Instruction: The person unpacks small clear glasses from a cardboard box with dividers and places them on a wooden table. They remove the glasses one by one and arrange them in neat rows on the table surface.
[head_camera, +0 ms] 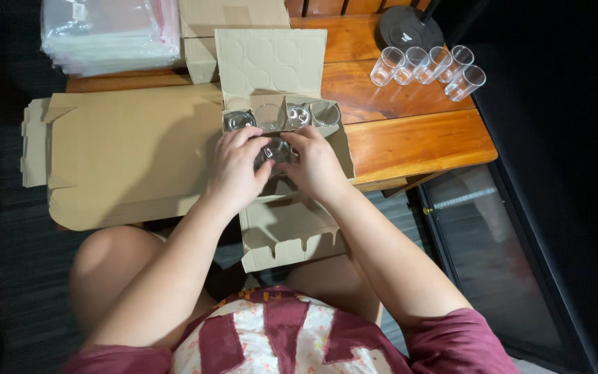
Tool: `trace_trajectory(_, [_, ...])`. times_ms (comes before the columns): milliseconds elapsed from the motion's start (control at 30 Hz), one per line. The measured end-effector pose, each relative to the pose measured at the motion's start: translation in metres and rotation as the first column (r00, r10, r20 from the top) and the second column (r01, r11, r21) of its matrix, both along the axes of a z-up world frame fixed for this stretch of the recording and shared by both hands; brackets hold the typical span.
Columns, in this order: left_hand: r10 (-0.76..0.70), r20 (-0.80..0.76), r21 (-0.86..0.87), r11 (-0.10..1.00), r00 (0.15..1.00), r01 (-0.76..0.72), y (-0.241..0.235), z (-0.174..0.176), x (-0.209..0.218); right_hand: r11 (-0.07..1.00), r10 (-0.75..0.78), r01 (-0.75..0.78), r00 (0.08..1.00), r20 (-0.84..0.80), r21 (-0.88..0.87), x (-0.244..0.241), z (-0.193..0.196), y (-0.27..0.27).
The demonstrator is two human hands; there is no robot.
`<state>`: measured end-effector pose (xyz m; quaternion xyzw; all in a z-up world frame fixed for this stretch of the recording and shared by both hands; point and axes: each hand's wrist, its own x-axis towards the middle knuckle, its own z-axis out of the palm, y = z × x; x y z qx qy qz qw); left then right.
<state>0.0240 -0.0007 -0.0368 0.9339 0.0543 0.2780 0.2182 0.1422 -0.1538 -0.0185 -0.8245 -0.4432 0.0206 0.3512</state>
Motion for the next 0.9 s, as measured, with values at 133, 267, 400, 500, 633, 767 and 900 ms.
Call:
trace_trajectory(133, [0.046, -0.057, 0.001, 0.999, 0.997, -0.046, -0.003, -0.009, 0.005, 1.000, 0.014, -0.014, 1.000, 0.019, -0.016, 0.002, -0.005, 0.000])
trace_trajectory(267, [0.063, -0.067, -0.066, 0.996, 0.996, -0.068, -0.008, -0.004, 0.001, 0.999, 0.030, -0.029, 0.999, 0.033, -0.023, 0.003, -0.009, 0.000])
trace_trajectory(400, [0.075, -0.059, -0.101, 0.992, 0.995, -0.081, -0.011, 0.003, -0.001, 1.000, 0.016, -0.016, 1.000, 0.004, -0.017, 0.000, -0.004, 0.000])
trace_trajectory(500, [0.082, -0.047, -0.090, 0.992, 0.996, -0.086, -0.009, -0.003, 0.000, 1.000, 0.011, -0.011, 1.000, 0.021, -0.023, -0.002, -0.002, 0.001])
trace_trajectory(633, [0.086, -0.049, -0.081, 0.993, 0.995, -0.089, -0.011, -0.004, 0.001, 0.999, 0.000, 0.001, 1.000, 0.027, -0.042, -0.003, -0.002, 0.001])
trace_trajectory(767, [0.089, -0.061, -0.064, 0.994, 0.994, -0.093, -0.012, 0.001, 0.000, 0.998, -0.007, 0.008, 1.000, 0.021, -0.054, -0.006, 0.001, 0.000])
trace_trajectory(900, [0.096, -0.044, -0.041, 0.994, 0.994, -0.098, -0.010, -0.003, 0.001, 0.996, -0.019, 0.020, 1.000, 0.016, -0.089, -0.007, 0.000, 0.000])
